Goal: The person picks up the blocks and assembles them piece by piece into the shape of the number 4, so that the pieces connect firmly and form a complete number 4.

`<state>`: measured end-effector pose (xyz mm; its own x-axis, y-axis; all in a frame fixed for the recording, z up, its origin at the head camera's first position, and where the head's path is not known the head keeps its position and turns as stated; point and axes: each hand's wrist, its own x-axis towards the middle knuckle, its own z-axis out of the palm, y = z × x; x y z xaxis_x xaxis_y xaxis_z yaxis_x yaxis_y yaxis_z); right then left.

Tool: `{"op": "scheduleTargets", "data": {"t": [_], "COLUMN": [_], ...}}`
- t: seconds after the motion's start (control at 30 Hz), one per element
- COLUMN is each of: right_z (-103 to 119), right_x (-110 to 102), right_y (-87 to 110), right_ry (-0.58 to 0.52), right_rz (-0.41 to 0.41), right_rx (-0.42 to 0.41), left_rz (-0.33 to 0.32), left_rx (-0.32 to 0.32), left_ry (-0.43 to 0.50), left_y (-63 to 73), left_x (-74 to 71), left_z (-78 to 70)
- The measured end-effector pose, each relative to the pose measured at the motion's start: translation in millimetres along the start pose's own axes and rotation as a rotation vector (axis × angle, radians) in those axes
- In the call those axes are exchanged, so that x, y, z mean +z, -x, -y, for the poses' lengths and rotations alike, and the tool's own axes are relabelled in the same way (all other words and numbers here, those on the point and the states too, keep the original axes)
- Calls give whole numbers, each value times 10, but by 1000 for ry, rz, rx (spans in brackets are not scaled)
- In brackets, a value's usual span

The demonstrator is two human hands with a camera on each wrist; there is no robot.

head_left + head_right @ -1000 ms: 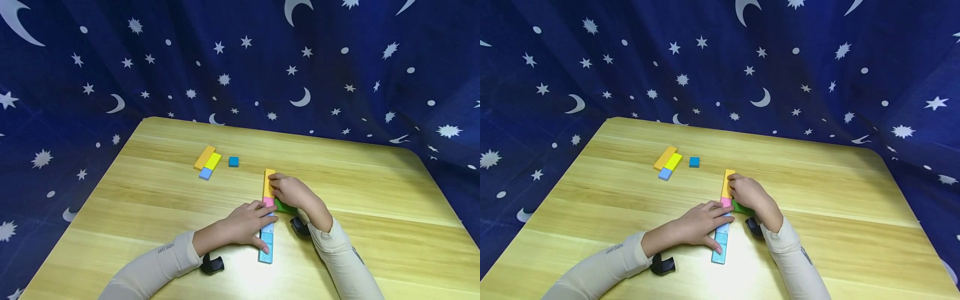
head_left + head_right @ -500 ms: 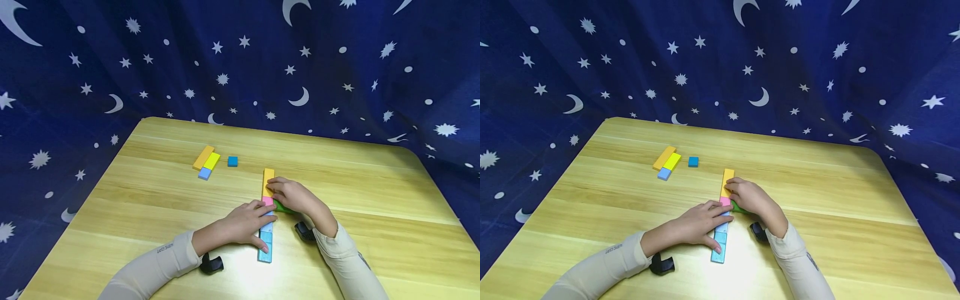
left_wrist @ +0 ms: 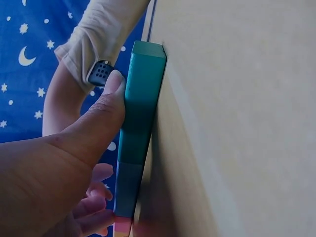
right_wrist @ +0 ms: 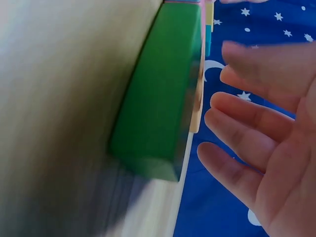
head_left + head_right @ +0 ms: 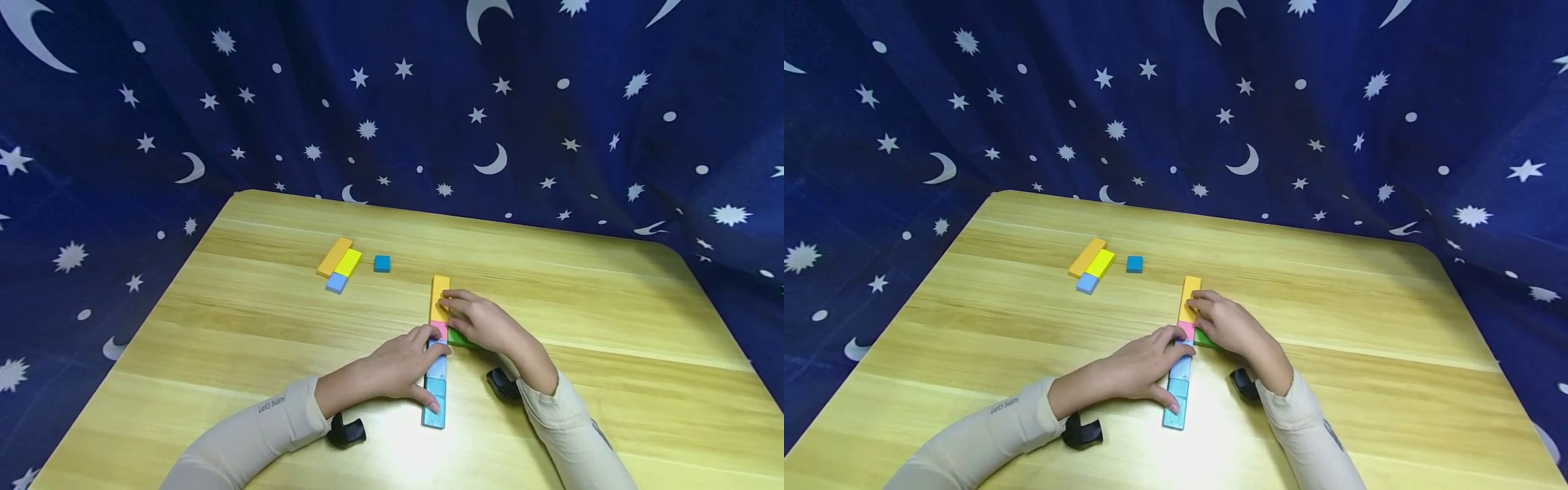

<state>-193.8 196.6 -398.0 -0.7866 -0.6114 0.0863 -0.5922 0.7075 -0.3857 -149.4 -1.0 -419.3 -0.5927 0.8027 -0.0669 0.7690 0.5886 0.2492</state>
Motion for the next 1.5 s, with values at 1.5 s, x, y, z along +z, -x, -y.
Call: {"op": "scheduleTargets", "data": {"t": [1.5], "right_z": [187], "right_x": [15], "right_y": [193], "right_ry": [-2], "right_rz": [297], "right_rx": [147], "left_rz": [-52], "left_rx": [33], "left_ry": [-56], "left_y": [8], "left_x": [-20], "left_z": [22]}}
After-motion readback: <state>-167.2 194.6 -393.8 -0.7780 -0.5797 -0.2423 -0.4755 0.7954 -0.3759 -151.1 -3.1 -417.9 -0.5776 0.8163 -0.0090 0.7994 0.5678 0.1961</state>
